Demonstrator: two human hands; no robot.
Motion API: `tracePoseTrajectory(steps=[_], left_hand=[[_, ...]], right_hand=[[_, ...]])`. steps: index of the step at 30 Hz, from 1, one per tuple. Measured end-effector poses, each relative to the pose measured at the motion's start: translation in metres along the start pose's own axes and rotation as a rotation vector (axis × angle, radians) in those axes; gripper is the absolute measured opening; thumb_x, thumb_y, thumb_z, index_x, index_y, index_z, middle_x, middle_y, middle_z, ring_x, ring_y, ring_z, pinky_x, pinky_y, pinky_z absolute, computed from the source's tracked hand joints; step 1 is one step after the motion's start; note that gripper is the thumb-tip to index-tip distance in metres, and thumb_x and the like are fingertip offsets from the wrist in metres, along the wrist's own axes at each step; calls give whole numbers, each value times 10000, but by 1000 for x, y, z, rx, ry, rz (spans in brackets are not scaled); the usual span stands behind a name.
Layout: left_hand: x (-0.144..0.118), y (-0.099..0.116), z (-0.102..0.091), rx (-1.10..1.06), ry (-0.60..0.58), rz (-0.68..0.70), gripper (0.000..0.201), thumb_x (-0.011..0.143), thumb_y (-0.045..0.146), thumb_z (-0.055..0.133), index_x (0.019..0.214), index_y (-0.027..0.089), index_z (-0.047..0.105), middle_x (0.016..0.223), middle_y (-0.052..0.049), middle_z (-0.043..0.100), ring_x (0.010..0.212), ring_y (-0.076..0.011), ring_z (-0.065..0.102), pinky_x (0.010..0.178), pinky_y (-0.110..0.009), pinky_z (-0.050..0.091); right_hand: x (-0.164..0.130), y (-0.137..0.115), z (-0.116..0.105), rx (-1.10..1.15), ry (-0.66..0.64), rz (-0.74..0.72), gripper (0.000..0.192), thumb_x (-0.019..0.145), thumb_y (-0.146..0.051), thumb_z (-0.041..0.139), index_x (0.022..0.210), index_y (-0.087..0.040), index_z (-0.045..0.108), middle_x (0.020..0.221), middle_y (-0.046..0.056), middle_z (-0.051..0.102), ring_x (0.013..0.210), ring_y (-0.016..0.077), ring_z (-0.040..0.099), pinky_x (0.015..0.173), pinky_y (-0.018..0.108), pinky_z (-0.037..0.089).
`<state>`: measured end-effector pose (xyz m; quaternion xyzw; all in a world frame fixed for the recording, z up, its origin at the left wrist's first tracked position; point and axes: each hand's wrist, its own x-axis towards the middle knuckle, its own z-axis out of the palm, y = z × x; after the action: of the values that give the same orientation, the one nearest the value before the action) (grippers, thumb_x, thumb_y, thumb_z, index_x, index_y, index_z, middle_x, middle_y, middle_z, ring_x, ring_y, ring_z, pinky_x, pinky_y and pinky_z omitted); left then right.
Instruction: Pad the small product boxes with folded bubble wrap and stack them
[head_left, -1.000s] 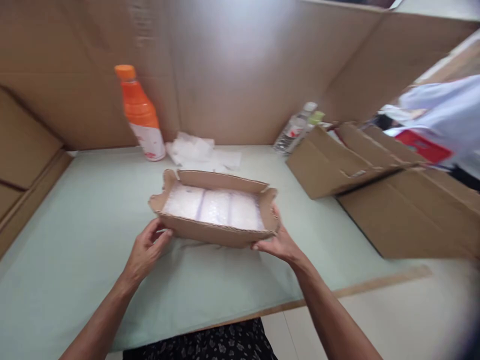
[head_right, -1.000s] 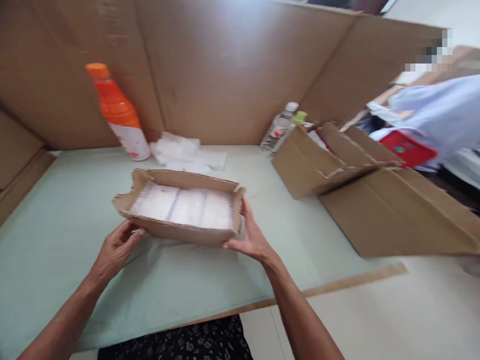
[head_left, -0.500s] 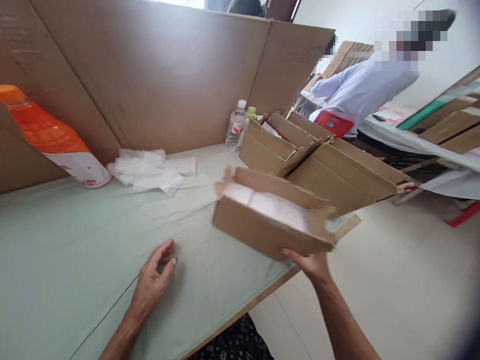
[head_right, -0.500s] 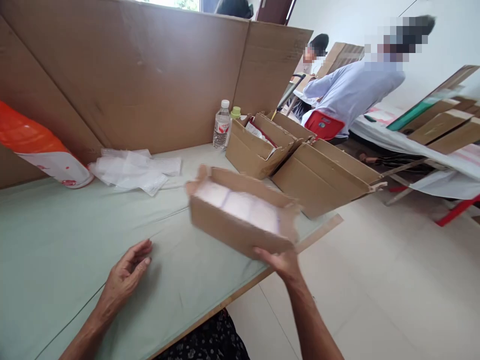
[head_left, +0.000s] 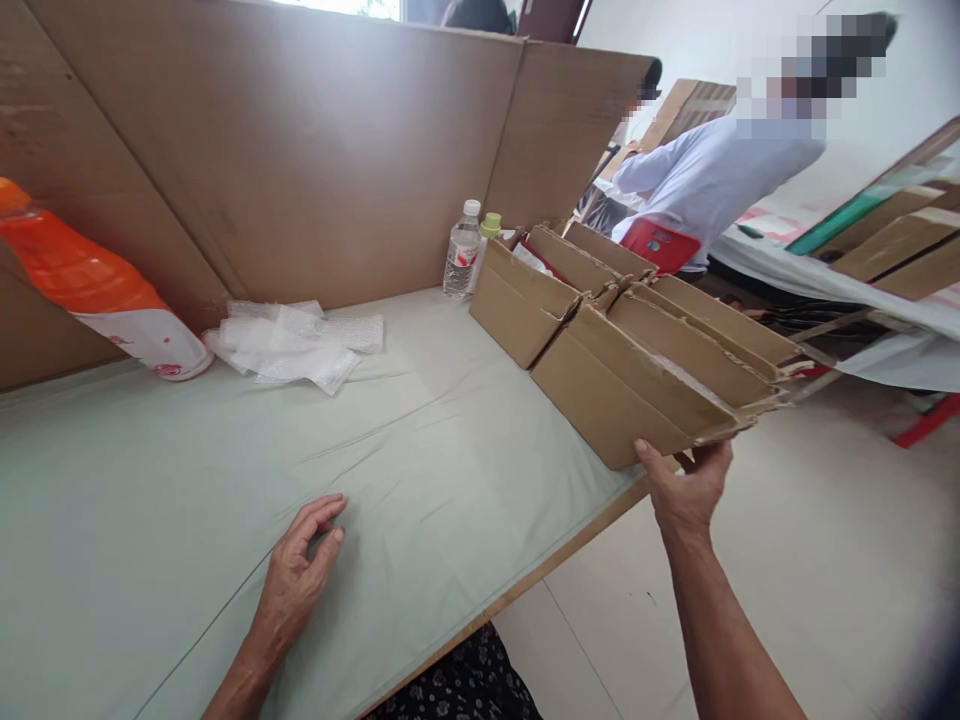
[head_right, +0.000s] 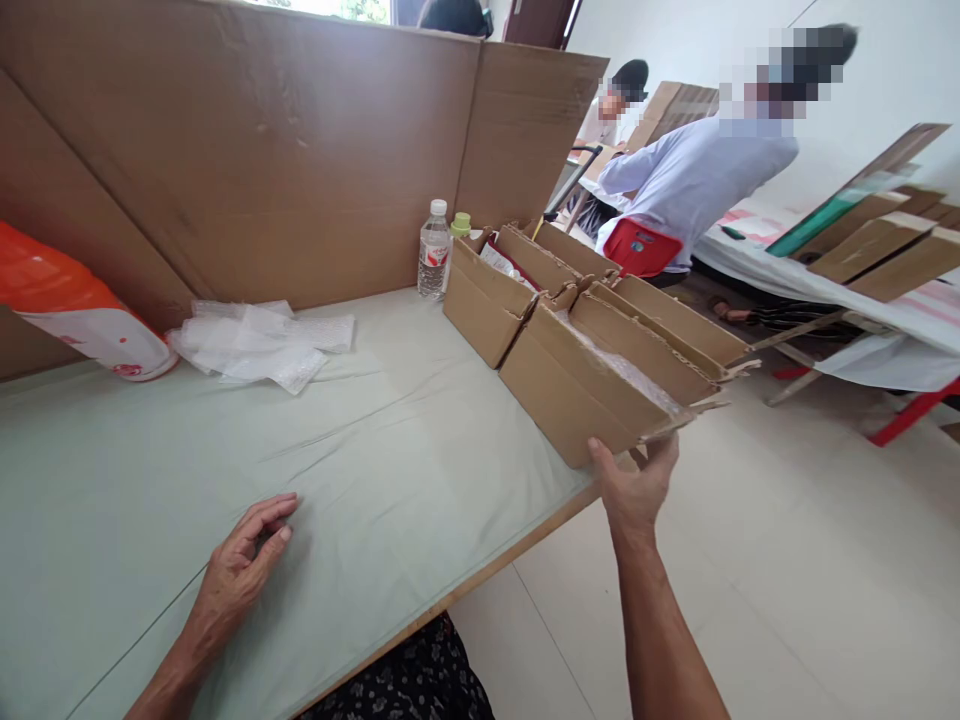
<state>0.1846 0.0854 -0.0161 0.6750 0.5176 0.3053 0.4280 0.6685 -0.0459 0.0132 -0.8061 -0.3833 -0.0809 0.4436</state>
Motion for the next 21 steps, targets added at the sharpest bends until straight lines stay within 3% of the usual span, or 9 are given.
tracePoseTrajectory(steps=[3, 5, 7, 9, 12, 14, 16, 17, 21], left_hand=[[-5, 5, 0, -42, -2, -2, 339, 893, 428, 590, 1123, 231, 744, 1273, -116, 679, 1103, -271, 664, 913, -394, 576], [-8, 11, 0, -83, -4, -1, 302, 888, 374, 588, 1098, 226, 748, 1259, -120, 687, 1131, -273, 654, 930, -398, 570], [-9, 17, 0, -104, -24, 10, 277, 868, 311, 592, 1076, 219, 750, 1226, -122, 702, 1096, -264, 664, 933, -402, 564], [-11, 20, 0, -116, -55, 24, 285, 846, 259, 590, 1080, 209, 747, 1205, -121, 709, 1058, -251, 671, 919, -393, 563], [-16, 21, -6, -147, -129, 56, 322, 828, 214, 588, 1113, 205, 739, 1185, -111, 715, 1054, -237, 675, 895, -361, 564], [-19, 17, -22, -136, -168, 107, 320, 836, 211, 597, 1123, 206, 737, 1158, -100, 728, 1062, -229, 678, 922, -354, 556], [-20, 12, -56, -34, -68, 168, 290, 860, 228, 596, 1111, 205, 739, 1155, -106, 732, 1099, -235, 668, 982, -376, 535], [-22, 9, -80, 57, 55, 184, 277, 875, 239, 586, 1104, 204, 738, 1172, -115, 726, 1132, -242, 655, 1017, -398, 518], [-38, 7, -214, 586, 761, 96, 295, 901, 274, 543, 1142, 201, 698, 1252, -134, 680, 1243, -284, 583, 1121, -507, 420]], right_hand=[[-42, -7, 5, 103, 198, 303, 764, 766, -567, 701, 1384, -168, 494, 1444, 226, 536, 1328, 421, 540, 1023, 565, 510], [-75, -22, 8, 19, 179, 317, 574, 801, -558, 649, 1212, -158, 650, 1323, 205, 644, 1260, 419, 596, 1036, 615, 491], [-101, -41, 14, -89, 101, 155, 421, 876, -507, 584, 1117, -185, 708, 1297, 182, 670, 1264, 396, 596, 1091, 615, 446], [-118, -61, 30, -95, -69, -10, 400, 913, -495, 534, 1117, -202, 713, 1298, 168, 674, 1244, 387, 609, 1038, 598, 491], [-134, -99, 79, -46, -444, -330, 399, 903, -523, 523, 1091, -234, 724, 1264, 140, 700, 1143, 385, 663, 900, 583, 555], [-147, -134, 119, 7, -607, -601, 366, 905, -486, 531, 1101, -250, 730, 1288, 124, 696, 1147, 373, 668, 903, 578, 551], [-166, -174, 152, 113, -692, -851, 357, 913, -416, 546, 1179, -245, 713, 1353, 120, 665, 1206, 362, 646, 913, 549, 554], [-177, -195, 165, 180, -738, -967, 368, 909, -386, 561, 1217, -238, 700, 1377, 121, 651, 1228, 358, 637, 912, 532, 559], [-215, -255, 186, 367, -919, -1269, 411, 869, -311, 615, 1267, -230, 678, 1446, 106, 599, 1270, 348, 617, 938, 496, 558]])
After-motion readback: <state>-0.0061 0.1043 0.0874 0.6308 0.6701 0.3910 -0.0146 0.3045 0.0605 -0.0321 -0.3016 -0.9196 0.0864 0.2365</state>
